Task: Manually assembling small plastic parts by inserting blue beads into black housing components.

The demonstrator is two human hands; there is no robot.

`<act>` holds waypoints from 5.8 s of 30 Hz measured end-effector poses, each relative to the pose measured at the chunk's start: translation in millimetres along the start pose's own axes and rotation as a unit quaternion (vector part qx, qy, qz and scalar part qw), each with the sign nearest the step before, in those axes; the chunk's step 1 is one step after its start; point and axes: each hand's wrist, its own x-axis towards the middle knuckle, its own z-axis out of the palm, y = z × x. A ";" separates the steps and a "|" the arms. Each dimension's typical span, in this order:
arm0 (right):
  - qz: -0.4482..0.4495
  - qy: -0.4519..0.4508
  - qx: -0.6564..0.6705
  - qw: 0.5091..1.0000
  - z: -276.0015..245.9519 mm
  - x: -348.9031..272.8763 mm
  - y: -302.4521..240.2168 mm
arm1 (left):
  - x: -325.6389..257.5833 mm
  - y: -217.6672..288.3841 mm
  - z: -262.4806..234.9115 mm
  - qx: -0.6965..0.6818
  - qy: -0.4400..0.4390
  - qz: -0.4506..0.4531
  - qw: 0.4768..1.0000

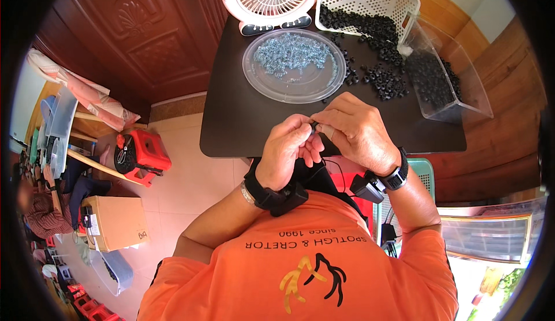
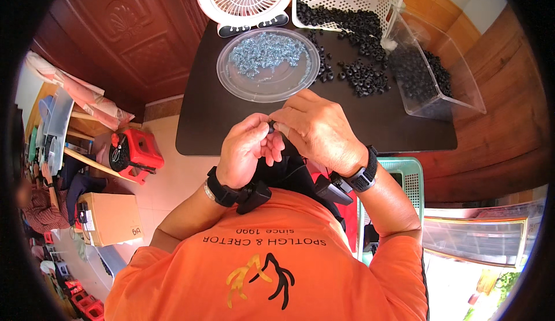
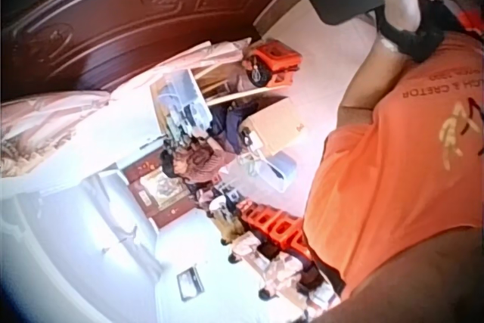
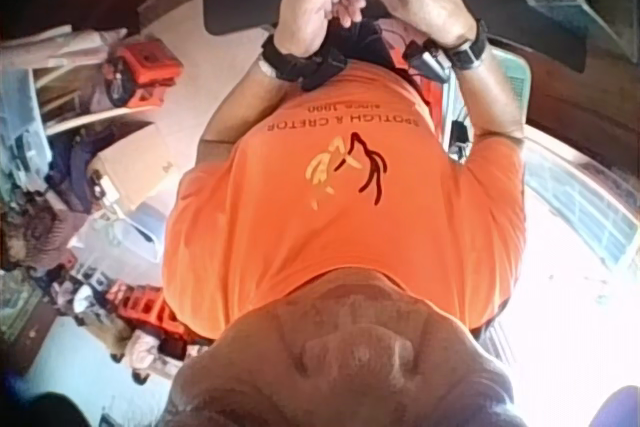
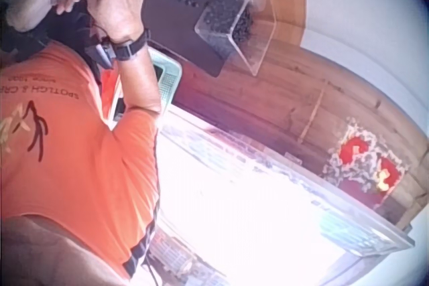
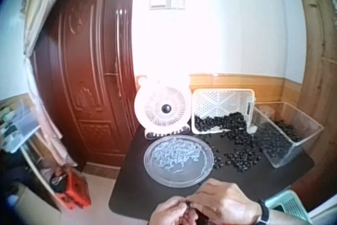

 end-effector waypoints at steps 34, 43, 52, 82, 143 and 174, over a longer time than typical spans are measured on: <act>0.093 0.013 0.087 0.992 -2.9 0.9 -3.2 | -4.6 0.1 2.4 0.075 -0.034 0.062 0.995; 0.061 0.018 0.037 0.997 2.9 -3.7 -6.8 | -5.1 -1.8 2.1 0.069 -0.013 0.050 0.996; 0.012 0.034 -0.048 0.998 13.6 -14.5 -12.8 | -3.9 -3.9 0.9 0.029 -0.006 0.053 0.998; 0.025 0.126 0.005 0.992 22.0 -22.2 -12.0 | -6.8 -8.6 8.9 0.105 0.023 0.089 0.990; 0.180 -0.098 -0.239 0.949 -16.6 -15.9 161.8 | 8.3 -7.9 -16.3 0.049 0.036 0.015 0.998; -0.005 0.047 -0.013 0.999 30.1 -0.1 4.1 | 3.6 -4.2 -20.7 0.059 -0.020 0.023 0.998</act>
